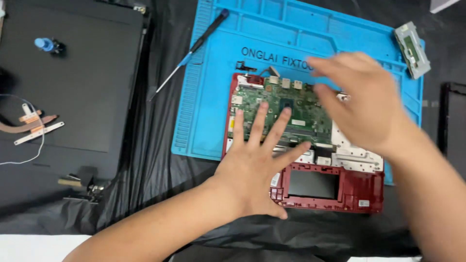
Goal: The person places a laptop motherboard into the red chassis, aligns it, and secures it with multiple screws using a screwdriver. They then install a small circuit board into a dedicated slot and fasten it with additional screws.
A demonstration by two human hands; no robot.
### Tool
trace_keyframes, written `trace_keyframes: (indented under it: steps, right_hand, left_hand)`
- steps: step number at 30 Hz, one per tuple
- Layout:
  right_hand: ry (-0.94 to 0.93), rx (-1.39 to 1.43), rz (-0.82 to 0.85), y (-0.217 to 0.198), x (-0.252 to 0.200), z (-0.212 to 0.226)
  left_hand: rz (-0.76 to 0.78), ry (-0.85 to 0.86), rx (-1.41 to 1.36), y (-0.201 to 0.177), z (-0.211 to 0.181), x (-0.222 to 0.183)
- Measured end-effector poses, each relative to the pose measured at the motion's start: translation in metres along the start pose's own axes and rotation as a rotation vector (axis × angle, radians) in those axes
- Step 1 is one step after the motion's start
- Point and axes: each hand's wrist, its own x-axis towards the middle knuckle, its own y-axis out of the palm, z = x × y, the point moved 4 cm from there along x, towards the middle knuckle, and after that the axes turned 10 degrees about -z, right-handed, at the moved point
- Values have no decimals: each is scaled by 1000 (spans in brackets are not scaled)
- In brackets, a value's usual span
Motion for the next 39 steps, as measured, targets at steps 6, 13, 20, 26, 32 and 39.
trace_keyframes:
  steps: [6, 13, 20, 26, 32, 39]
  right_hand:
    - [-118, 171, -18, 73, 48, 18]
    - [-21, 226, 41, 90, 49, 10]
    - [-120, 166, 41, 81, 37, 32]
    - [-204, -26, 106, 77, 35, 45]
    - [-145, 12, 122, 74, 28, 31]
    - [-141, 48, 105, 66, 30, 30]
  left_hand:
    - [88, 31, -38, 2, 7, 0]
    - [31, 35, -83, 3, 11, -1]
    - [42, 38, -80, 7, 9, -1]
    - [40, 41, -40, 8, 6, -1]
    - [-7, 40, -28, 5, 5, 0]
    - [-65, 46, -45, 6, 5, -2]
